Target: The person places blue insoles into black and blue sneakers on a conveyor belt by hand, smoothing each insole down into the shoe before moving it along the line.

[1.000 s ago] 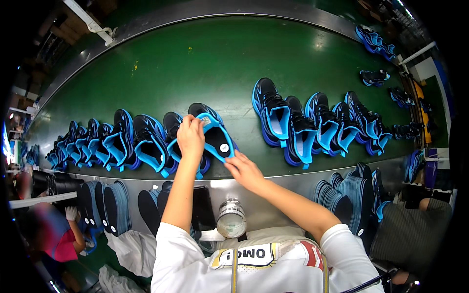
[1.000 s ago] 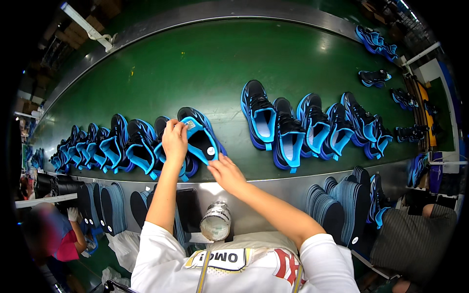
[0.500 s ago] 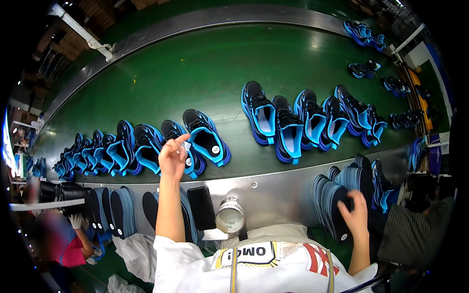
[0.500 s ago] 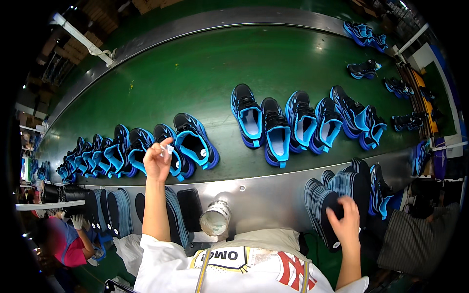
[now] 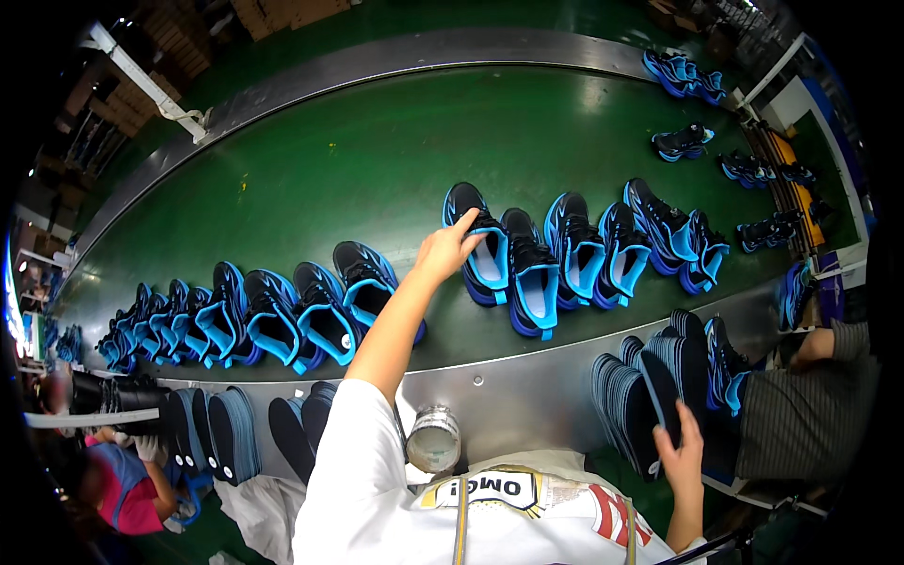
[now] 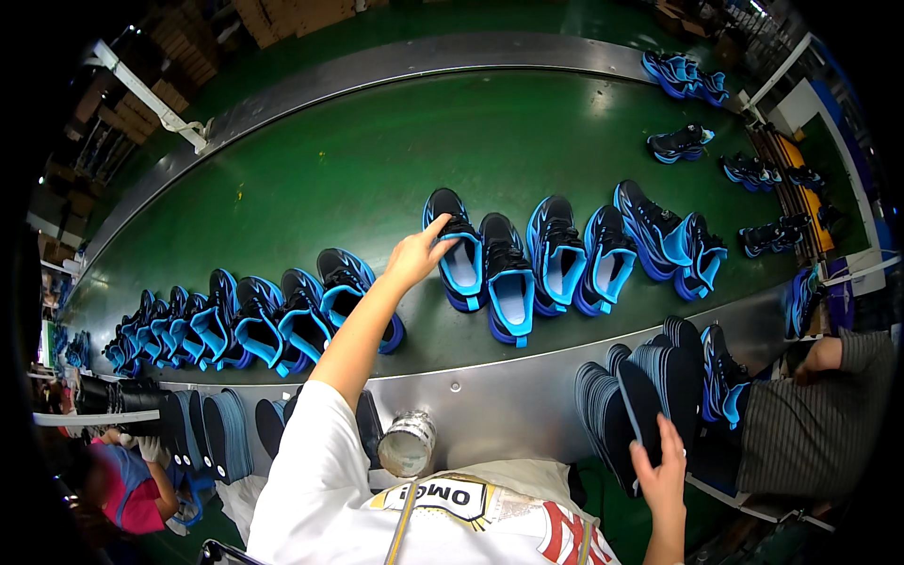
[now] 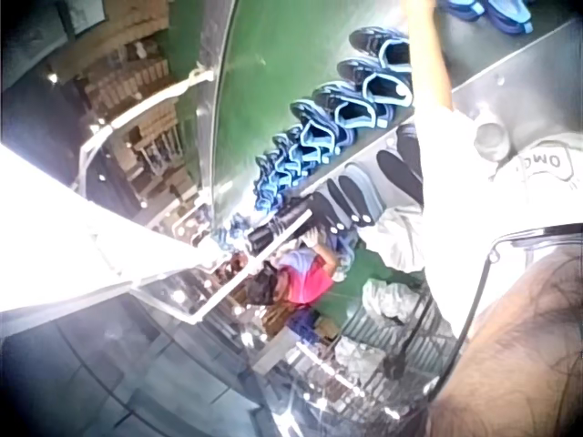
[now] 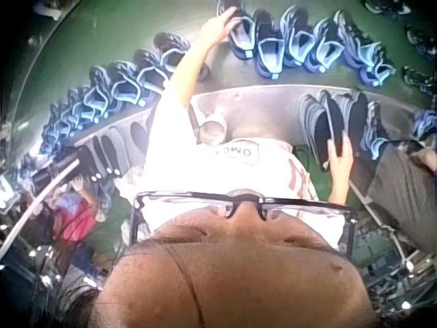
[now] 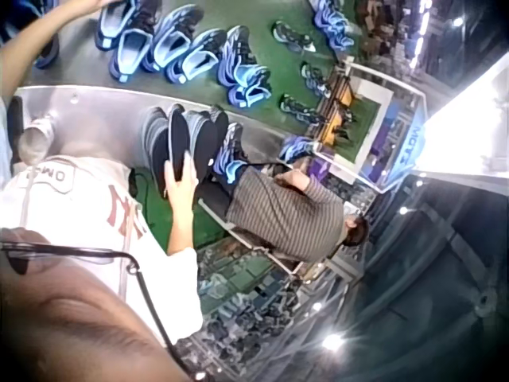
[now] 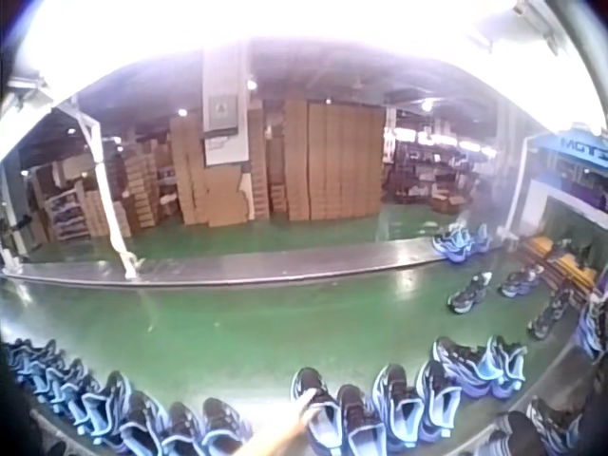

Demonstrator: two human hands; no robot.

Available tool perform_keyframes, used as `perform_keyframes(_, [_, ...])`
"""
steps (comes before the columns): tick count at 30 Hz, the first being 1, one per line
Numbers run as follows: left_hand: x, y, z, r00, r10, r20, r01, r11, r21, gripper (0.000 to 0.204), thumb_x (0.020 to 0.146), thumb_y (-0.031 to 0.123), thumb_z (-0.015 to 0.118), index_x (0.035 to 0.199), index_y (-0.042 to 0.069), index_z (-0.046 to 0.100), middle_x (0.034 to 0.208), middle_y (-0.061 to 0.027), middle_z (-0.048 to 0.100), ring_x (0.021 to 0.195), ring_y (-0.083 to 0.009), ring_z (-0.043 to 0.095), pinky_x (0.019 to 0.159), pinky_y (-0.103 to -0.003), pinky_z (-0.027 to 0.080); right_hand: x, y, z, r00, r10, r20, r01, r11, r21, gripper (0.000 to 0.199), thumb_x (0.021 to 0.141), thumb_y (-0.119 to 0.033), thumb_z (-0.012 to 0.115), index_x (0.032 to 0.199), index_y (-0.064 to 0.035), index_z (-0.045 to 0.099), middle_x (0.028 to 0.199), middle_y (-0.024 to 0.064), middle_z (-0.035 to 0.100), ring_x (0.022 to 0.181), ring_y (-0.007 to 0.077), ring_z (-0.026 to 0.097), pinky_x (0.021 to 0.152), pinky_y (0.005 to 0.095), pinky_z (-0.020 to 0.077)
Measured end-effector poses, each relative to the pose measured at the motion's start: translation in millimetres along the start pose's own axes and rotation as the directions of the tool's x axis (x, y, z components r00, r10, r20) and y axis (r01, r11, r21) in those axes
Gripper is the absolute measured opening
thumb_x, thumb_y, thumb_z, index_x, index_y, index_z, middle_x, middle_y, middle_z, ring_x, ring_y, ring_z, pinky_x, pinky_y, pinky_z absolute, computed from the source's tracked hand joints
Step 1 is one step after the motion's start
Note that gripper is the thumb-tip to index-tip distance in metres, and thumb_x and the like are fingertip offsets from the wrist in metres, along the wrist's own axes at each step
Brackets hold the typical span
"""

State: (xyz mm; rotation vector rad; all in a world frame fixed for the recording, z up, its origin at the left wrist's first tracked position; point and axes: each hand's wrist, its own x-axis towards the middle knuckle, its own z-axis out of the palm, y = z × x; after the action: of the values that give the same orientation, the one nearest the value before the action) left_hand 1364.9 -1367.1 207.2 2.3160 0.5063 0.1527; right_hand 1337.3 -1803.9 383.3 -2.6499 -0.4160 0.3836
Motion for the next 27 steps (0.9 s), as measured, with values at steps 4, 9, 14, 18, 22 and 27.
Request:
perform_keyframes(4, [10, -3, -9, 0.996, -0.031, -0.088, 0.026, 0.998, -0.062, 0.041, 0.069, 0.033, 0.053, 0.101, 0.007, 0.055, 0.076, -0.0174, 0.058, 0.077, -0.0321, 0.056, 0.068, -0.036, 0.043, 72, -65, 19, 0.931, -0.354, -0.091, 0.359, 0.932, 0.048, 0.044, 0.065, -0.013, 0.065, 0.104, 0.0019, 0.052, 0.112, 0.0187, 0.048, 0.097, 0.0300, 0.048, 0.084, 0.0328, 0.0372])
perform_keyframes(9, [-10, 18, -33, 0.981, -0.134, 0.137, 0.134, 0.991, 0.014, 0.034, 0.068, 0.032, 0.053, 0.074, -0.001, 0.057, 0.063, -0.0196, 0.054, 0.064, -0.0323, 0.055, 0.059, -0.039, 0.041, 134, -146, 98, 0.648, -0.762, -0.017, 0.761, 0.648, -0.029, 0.020, 0.060, -0.012, 0.063, 0.076, -0.0014, 0.060, 0.102, 0.0140, 0.052, 0.078, 0.0253, 0.048, 0.070, 0.0334, 0.0413])
perform_keyframes(14, [-45, 8, -36, 0.958, -0.210, 0.195, 0.229, 0.970, -0.082, 0.036, 0.069, 0.030, 0.055, 0.067, -0.005, 0.054, 0.055, -0.0172, 0.052, 0.053, -0.0246, 0.052, 0.052, -0.036, 0.040, 144, -154, 177, 0.593, -0.709, 0.382, 0.799, 0.576, -0.173, 0.010, 0.063, -0.010, 0.054, 0.064, -0.0036, 0.061, 0.089, 0.0112, 0.055, 0.081, 0.0239, 0.048, 0.069, 0.0317, 0.0413])
perform_keyframes(18, [-58, 13, -24, 0.958, -0.262, 0.121, 0.285, 0.922, -0.263, 0.034, 0.070, 0.030, 0.055, 0.070, -0.004, 0.051, 0.057, -0.0121, 0.051, 0.055, -0.0175, 0.048, 0.052, -0.032, 0.038, 154, -159, 234, 0.721, -0.578, 0.382, 0.684, 0.680, -0.264, 0.013, 0.069, -0.010, 0.051, 0.074, -0.0006, 0.059, 0.092, 0.0184, 0.052, 0.079, 0.0272, 0.055, 0.064, 0.0329, 0.0476])
perform_keyframes(22, [-62, 10, -14, 0.942, -0.325, 0.088, 0.335, 0.885, -0.325, 0.037, 0.069, 0.034, 0.055, 0.073, -0.002, 0.047, 0.060, -0.0141, 0.051, 0.056, -0.0252, 0.050, 0.053, -0.035, 0.038, 151, -169, 250, 0.769, -0.541, 0.341, 0.635, 0.711, -0.302, 0.017, 0.073, -0.009, 0.047, 0.085, 0.0007, 0.054, 0.100, 0.0236, 0.048, 0.072, 0.0280, 0.058, 0.059, 0.0324, 0.0499])
perform_keyframes(27, [-69, 3, 4, 0.945, -0.326, 0.018, 0.277, 0.772, -0.572, 0.028, 0.073, 0.026, 0.059, 0.067, 0.003, 0.045, 0.054, 0.0025, 0.036, 0.050, -0.0060, 0.032, 0.044, -0.024, 0.024, 138, -171, 201, 0.785, -0.479, 0.394, 0.589, 0.774, -0.232, 0.039, 0.064, -0.029, 0.063, 0.089, -0.0013, 0.052, 0.108, 0.0253, 0.043, 0.091, 0.0319, 0.048, 0.075, 0.0376, 0.0434])
